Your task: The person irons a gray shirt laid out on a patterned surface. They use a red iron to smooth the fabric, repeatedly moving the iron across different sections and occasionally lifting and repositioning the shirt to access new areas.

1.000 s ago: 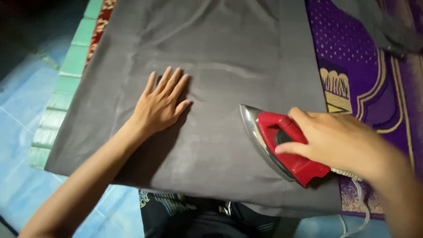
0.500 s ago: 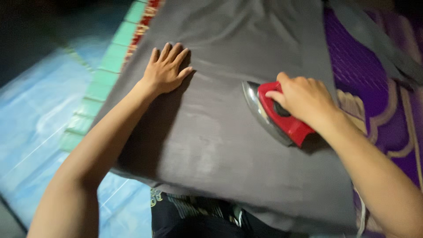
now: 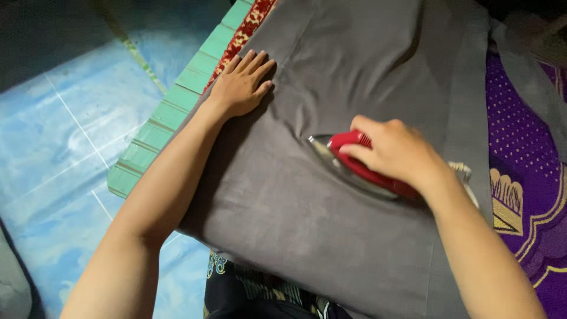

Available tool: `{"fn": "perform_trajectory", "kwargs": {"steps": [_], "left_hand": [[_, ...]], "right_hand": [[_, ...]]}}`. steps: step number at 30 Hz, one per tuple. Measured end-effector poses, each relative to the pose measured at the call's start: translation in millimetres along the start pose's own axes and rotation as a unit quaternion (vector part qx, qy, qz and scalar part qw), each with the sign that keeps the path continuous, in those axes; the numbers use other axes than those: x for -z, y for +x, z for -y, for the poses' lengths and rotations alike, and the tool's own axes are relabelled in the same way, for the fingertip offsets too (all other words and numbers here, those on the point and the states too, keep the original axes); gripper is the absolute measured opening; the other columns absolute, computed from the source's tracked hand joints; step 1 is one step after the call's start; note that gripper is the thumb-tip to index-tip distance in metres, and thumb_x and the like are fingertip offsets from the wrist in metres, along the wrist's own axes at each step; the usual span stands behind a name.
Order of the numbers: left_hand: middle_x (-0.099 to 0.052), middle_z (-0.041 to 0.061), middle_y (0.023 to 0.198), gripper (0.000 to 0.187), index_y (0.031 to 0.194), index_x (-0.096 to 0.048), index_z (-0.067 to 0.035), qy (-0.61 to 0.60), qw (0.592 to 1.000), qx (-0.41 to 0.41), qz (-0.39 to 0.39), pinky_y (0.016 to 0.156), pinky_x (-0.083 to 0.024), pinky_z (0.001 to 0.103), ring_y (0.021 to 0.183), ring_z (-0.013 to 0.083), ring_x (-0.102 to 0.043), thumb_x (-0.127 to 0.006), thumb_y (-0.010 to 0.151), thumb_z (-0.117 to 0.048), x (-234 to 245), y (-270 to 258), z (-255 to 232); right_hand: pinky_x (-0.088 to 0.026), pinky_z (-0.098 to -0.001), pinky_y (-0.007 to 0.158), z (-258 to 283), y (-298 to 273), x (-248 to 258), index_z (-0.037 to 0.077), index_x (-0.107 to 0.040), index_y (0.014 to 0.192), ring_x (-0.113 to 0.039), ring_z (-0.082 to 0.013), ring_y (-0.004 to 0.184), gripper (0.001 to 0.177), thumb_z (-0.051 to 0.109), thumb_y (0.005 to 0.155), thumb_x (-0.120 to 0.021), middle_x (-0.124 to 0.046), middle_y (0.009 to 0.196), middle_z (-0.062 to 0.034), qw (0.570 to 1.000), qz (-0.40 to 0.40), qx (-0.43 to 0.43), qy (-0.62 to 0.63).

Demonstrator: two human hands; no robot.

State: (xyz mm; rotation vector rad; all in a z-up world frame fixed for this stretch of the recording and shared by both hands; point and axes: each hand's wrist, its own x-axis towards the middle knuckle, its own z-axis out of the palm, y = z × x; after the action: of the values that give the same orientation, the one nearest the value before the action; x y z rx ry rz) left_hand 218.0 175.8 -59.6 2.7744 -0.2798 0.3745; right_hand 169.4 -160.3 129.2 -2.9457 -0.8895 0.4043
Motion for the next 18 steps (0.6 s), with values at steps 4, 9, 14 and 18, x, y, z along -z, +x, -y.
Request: {"fn": "perform_trajectory", "kwargs": {"steps": [4,9,14,18], "left_hand": [[-0.031,0.01,0.167,0.058,0.158,-0.039,-0.019,-0.019,1.0,0.01,0.013,0.125,-0.014,0.048,0.155,0.0315,-0.023,-0.04,0.106,-0.045,-1.3,-3.6,2.1],[-0.034,0.013,0.165,0.056,0.158,-0.042,-0.017,-0.016,1.0,-0.006,-0.016,0.124,-0.015,0.05,0.153,0.0327,-0.026,-0.042,0.108,-0.042,0.4,-4.2,-0.9],[-0.041,0.015,0.163,0.056,0.157,-0.047,-0.012,0.004,0.999,-0.028,-0.035,0.124,-0.02,0.054,0.152,0.0356,-0.031,-0.046,0.108,-0.04,9.7,-7.2,-12.2],[-0.044,0.013,0.162,0.057,0.155,-0.048,-0.013,-0.008,0.997,-0.08,0.011,0.126,-0.023,0.056,0.153,0.034,-0.034,-0.048,0.105,-0.04,28.6,-22.6,-58.4]], "right_hand": [[-0.058,-0.0504,0.072,6.3,0.9,1.2,0.016,-0.066,0.105,-0.074,-0.0396,0.08,0.043,0.055,0.088,-0.07,-0.076,0.082,-0.0159,0.997,-0.063,-0.014,-0.033],[-0.058,-0.0523,0.074,-7.8,6.7,7.0,0.009,-0.062,0.111,-0.074,-0.0425,0.079,0.043,0.05,0.099,-0.066,-0.075,0.081,-0.0219,0.993,-0.087,-0.079,-0.02],[-0.058,-0.0573,0.073,-48.3,-30.1,-2.3,0.01,-0.062,0.12,-0.072,-0.0493,0.086,0.048,0.052,0.096,-0.066,-0.073,0.087,-0.0262,0.983,-0.067,-0.166,-0.031],[-0.055,-0.0613,0.072,-97.1,-70.0,-4.2,0.008,-0.061,0.125,-0.068,-0.0537,0.089,0.054,0.055,0.098,-0.067,-0.072,0.093,-0.0308,0.956,-0.097,-0.27,-0.06]]}}
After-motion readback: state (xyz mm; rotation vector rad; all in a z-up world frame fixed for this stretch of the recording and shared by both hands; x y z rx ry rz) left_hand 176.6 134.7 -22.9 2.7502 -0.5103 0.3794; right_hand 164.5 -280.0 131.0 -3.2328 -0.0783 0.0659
